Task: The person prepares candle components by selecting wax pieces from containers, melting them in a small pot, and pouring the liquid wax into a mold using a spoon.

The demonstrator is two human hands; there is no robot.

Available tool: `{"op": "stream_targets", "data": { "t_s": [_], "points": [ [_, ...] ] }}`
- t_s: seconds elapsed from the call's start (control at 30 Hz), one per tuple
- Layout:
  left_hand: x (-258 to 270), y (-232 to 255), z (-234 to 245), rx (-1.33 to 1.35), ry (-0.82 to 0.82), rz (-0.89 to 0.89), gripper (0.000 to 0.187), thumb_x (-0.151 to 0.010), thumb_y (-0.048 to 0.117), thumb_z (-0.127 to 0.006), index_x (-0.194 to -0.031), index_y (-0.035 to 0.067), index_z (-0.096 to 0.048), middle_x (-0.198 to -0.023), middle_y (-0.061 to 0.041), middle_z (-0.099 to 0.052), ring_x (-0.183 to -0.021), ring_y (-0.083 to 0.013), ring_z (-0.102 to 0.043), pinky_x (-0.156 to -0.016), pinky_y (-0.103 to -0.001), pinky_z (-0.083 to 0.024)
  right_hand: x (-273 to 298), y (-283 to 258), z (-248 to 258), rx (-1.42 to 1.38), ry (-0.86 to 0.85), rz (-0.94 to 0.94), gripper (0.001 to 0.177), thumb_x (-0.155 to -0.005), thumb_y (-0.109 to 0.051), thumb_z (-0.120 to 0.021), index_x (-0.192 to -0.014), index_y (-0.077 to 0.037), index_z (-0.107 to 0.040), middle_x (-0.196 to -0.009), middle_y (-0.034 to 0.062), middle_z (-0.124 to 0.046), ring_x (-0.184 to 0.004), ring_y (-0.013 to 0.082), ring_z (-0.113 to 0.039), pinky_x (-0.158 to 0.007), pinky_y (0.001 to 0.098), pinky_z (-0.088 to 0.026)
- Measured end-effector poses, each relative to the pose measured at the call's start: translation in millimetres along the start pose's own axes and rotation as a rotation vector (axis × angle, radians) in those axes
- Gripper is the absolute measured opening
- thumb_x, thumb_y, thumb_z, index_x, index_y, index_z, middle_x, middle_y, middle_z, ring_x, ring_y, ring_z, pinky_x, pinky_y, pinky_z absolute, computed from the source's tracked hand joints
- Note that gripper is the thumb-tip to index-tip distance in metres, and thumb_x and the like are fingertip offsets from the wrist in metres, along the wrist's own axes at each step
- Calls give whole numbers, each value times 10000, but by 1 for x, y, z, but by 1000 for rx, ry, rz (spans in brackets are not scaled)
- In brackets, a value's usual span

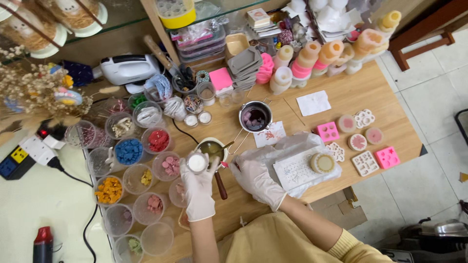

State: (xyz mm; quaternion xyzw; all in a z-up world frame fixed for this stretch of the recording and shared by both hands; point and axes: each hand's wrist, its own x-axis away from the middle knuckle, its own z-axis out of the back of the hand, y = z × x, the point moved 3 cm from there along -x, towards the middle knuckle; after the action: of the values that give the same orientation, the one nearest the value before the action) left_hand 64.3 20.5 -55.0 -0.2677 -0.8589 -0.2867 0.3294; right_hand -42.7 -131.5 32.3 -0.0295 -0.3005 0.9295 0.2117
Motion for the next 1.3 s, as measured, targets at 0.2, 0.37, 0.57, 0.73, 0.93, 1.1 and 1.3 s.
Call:
{"op": "stream_targets", "data": {
  "t_s": [0.2,0.37,0.57,0.73,0.93,1.1,1.3],
  "points": [
    [31,-7,-15,-3,-119,11,380,-1025,419,-513,-1117,62,-605,-1137,-105,-702,-1102,-309,-624,-1048,-660,-482,28,-17,73,-163,-8,50,410,-867,-338,-759,-1049,-31,-557,-846,213,-602,-756,388,-624,-677,470,-512],
    [73,-90,-19,-416,-144,245,403,-1046,415,-487,-1229,76,-603,-1139,-136,-678,-1050,-304,-645,-938,-503,-499,52,-17,105,-247,244,434,830,-664,-362,-894,-1278,58,-525,-1257,256,-569,-1148,416,-590,-945,460,-509],
    [113,-154,10,-334,-247,470,574,-1006,480,-466,-1365,42,-558,-1322,-97,-670,-1190,-226,-662,-1012,-412,-537,97,32,110,-384,-22,191,603,-736,-255,-881,-1207,-18,-587,-1212,182,-642,-1044,353,-649,-862,420,-548],
    [130,-190,60,-474,-238,663,585,-1000,501,-471,-1386,71,-563,-1343,-104,-654,-1191,-242,-651,-1012,-433,-528,145,53,97,-180,-177,22,488,-719,-298,-914,-1029,-77,-608,-1016,119,-668,-927,327,-654,-796,419,-539],
    [130,-187,62,-668,-276,723,567,-1014,513,-426,-1376,96,-551,-1346,-87,-635,-1173,-220,-636,-1028,-415,-496,160,67,122,-251,-49,202,502,-672,-172,-860,-1058,-22,-577,-1114,194,-647,-992,387,-632,-799,419,-551],
    [132,-145,31,-912,-252,483,523,-1010,487,-406,-1289,79,-579,-1261,-114,-687,-1147,-231,-701,-1057,-378,-481,129,108,164,-218,61,-12,581,-714,-143,-842,-1229,-34,-595,-1029,155,-658,-912,305,-672,-782,386,-560],
    [139,-116,-28,-1671,-515,-423,366,-1005,357,-532,-1316,165,-565,-1102,-116,-693,-961,-235,-694,-811,-389,-567,82,140,199,-55,255,-181,657,-734,-175,-845,-1314,-41,-567,-1078,136,-674,-914,268,-678,-810,373,-553]
  ]
}}
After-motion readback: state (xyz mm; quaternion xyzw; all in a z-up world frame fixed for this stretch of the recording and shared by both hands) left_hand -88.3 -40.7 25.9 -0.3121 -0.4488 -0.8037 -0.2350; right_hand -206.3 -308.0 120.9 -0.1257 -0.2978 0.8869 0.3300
